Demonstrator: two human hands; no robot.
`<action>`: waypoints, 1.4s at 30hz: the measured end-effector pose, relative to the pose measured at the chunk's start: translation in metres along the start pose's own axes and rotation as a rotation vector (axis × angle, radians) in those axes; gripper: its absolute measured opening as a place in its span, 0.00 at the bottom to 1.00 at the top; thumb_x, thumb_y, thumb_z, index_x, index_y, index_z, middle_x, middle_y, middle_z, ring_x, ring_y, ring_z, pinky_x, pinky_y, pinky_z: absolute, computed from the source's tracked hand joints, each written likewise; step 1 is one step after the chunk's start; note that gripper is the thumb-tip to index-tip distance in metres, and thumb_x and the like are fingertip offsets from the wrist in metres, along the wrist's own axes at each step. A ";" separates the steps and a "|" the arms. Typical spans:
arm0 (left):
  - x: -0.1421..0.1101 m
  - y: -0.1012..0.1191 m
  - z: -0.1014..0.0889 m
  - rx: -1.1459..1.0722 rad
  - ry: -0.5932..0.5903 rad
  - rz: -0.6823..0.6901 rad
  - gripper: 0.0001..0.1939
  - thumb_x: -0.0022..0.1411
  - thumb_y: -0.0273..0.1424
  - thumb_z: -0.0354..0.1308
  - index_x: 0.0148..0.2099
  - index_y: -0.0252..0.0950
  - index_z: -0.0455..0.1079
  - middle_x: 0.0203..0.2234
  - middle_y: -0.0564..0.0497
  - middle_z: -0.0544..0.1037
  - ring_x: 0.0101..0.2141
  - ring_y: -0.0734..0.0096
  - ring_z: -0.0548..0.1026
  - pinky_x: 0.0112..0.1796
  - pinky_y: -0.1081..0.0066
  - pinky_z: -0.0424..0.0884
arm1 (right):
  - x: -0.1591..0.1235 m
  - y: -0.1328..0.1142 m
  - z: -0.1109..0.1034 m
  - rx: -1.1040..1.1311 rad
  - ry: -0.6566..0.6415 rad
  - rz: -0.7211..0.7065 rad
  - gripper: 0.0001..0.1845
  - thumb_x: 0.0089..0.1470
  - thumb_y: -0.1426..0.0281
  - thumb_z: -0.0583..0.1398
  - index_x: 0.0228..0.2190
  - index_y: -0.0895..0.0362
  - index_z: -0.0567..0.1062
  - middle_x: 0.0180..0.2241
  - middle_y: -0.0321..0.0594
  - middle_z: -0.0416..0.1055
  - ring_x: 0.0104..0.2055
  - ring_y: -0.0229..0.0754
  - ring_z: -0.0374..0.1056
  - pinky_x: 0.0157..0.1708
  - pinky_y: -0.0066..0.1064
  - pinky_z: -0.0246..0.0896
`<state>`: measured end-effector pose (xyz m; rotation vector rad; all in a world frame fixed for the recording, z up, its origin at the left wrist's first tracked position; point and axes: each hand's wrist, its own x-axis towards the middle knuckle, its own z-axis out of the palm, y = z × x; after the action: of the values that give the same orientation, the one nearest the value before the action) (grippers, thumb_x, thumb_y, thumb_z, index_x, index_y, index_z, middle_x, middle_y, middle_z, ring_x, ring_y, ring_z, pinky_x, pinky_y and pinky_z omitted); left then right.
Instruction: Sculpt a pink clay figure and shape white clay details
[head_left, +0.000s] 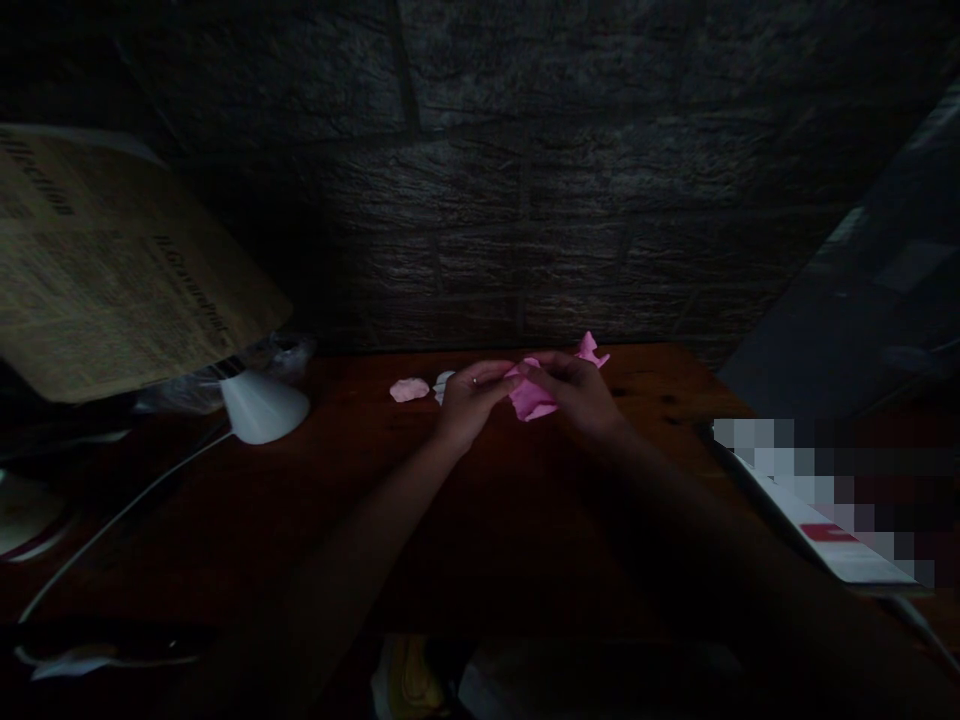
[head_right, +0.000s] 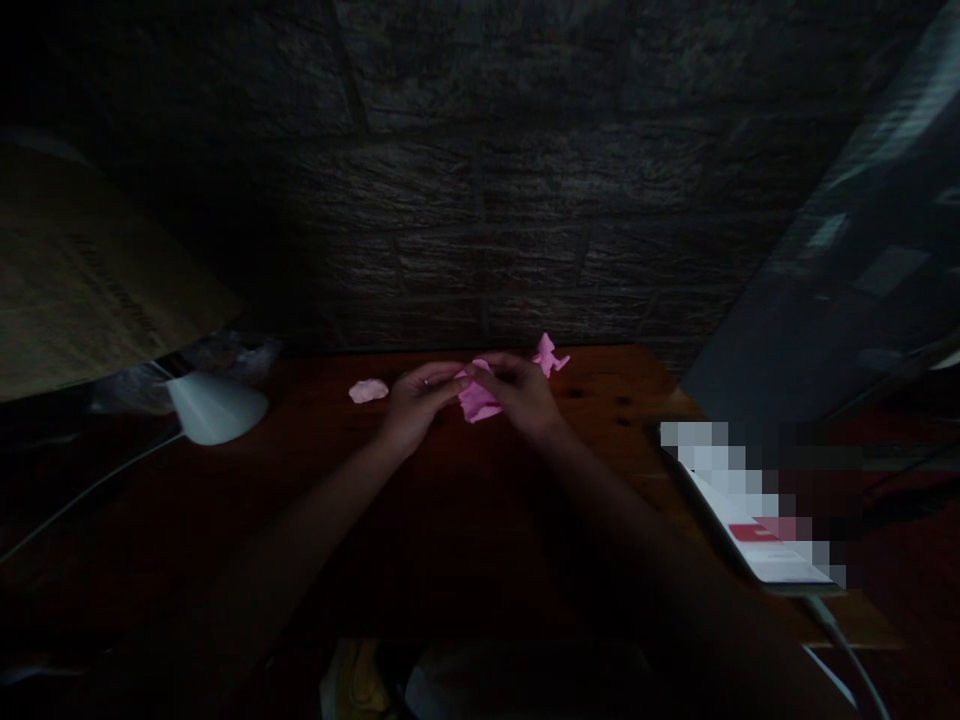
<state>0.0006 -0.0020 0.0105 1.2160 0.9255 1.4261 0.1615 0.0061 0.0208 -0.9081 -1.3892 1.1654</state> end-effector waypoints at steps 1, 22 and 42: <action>0.000 0.000 0.000 -0.011 -0.009 -0.003 0.14 0.47 0.33 0.74 0.38 0.37 0.80 0.38 0.47 0.84 0.41 0.63 0.80 0.47 0.61 0.75 | 0.000 0.000 0.000 0.007 -0.003 -0.002 0.25 0.41 0.49 0.72 0.34 0.55 0.82 0.32 0.41 0.80 0.35 0.43 0.73 0.39 0.37 0.69; 0.001 -0.003 0.000 -0.056 -0.022 -0.014 0.10 0.51 0.35 0.72 0.36 0.38 0.81 0.36 0.47 0.84 0.39 0.63 0.81 0.44 0.60 0.78 | 0.001 0.000 -0.003 0.043 0.023 0.043 0.23 0.43 0.52 0.72 0.35 0.56 0.80 0.33 0.42 0.79 0.33 0.43 0.73 0.37 0.37 0.71; 0.000 -0.001 0.000 -0.078 -0.048 -0.117 0.15 0.46 0.32 0.74 0.36 0.35 0.77 0.30 0.50 0.82 0.32 0.72 0.79 0.38 0.69 0.76 | 0.003 0.002 -0.001 -0.001 0.041 -0.018 0.21 0.41 0.57 0.73 0.35 0.56 0.82 0.36 0.42 0.81 0.38 0.45 0.76 0.42 0.39 0.72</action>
<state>0.0005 -0.0013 0.0091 1.1153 0.8853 1.3227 0.1621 0.0095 0.0193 -0.9134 -1.3621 1.1266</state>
